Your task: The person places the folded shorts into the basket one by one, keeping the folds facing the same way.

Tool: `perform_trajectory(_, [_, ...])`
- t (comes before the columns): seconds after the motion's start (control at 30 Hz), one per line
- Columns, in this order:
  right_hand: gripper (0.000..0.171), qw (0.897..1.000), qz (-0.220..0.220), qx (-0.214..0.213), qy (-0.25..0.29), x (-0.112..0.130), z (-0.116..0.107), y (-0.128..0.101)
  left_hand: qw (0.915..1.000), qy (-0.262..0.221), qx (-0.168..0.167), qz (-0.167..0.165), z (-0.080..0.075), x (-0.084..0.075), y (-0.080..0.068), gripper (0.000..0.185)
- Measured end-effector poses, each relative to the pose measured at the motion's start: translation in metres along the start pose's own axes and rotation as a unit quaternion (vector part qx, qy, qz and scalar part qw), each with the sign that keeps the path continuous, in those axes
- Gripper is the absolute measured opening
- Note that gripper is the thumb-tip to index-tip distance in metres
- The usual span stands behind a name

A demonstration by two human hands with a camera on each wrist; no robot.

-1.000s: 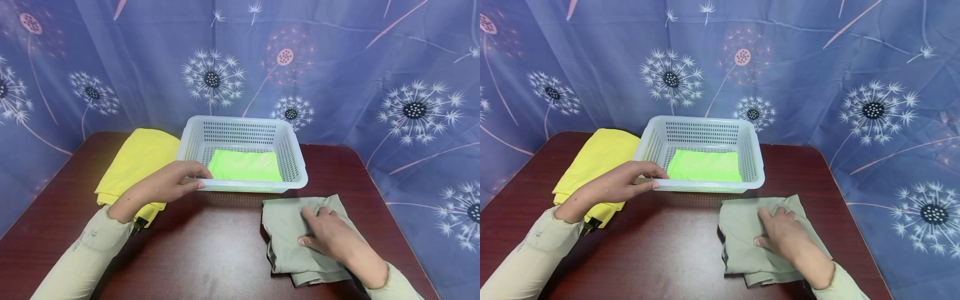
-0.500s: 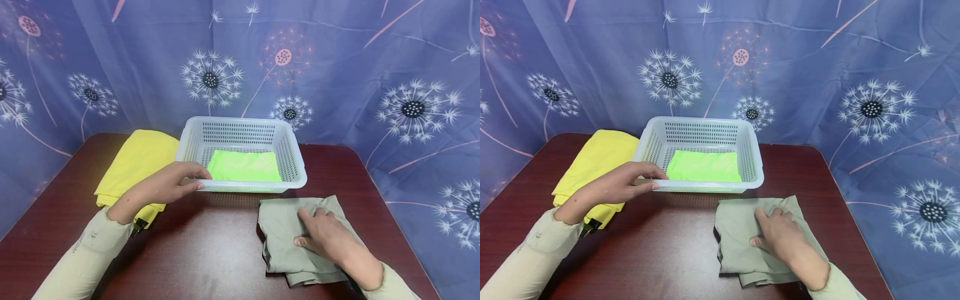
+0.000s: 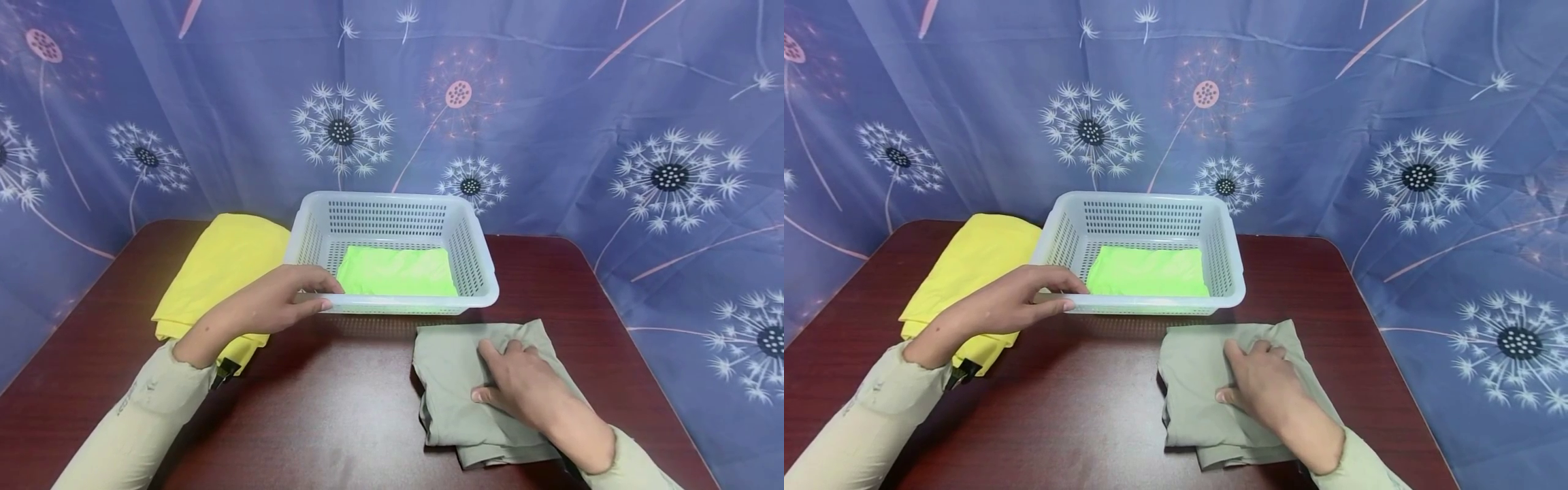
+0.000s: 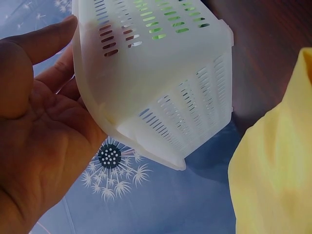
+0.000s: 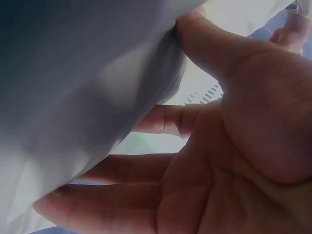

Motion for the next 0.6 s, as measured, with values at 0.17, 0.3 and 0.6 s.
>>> perform_trajectory(0.17, [0.061, 1.000, 0.008, -0.002, -0.002, 0.004, 0.000, 0.001, 1.0000, -0.003, 0.001, -0.003, 0.001, 0.000, 0.000, 0.021])
perform_trajectory(0.3, [0.061, 1.000, 0.011, -0.007, -0.009, 0.007, 0.000, 0.002, 1.0000, -0.001, 0.001, -0.006, 0.001, 0.001, 0.000, 0.021])
perform_trajectory(0.6, [0.061, 0.999, 0.022, -0.006, -0.023, 0.013, 0.002, 0.005, 1.0000, 0.002, -0.002, -0.005, 0.001, 0.001, 0.001, 0.022])
Point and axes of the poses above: each hand's wrist, its own y-axis towards the middle knuckle, its own z-axis out of the palm, x = y × z, the point moved 6 cm from there along y, towards the middle knuckle, and after that the axes turned 14 degrees about -z, right-handed, at the moved point
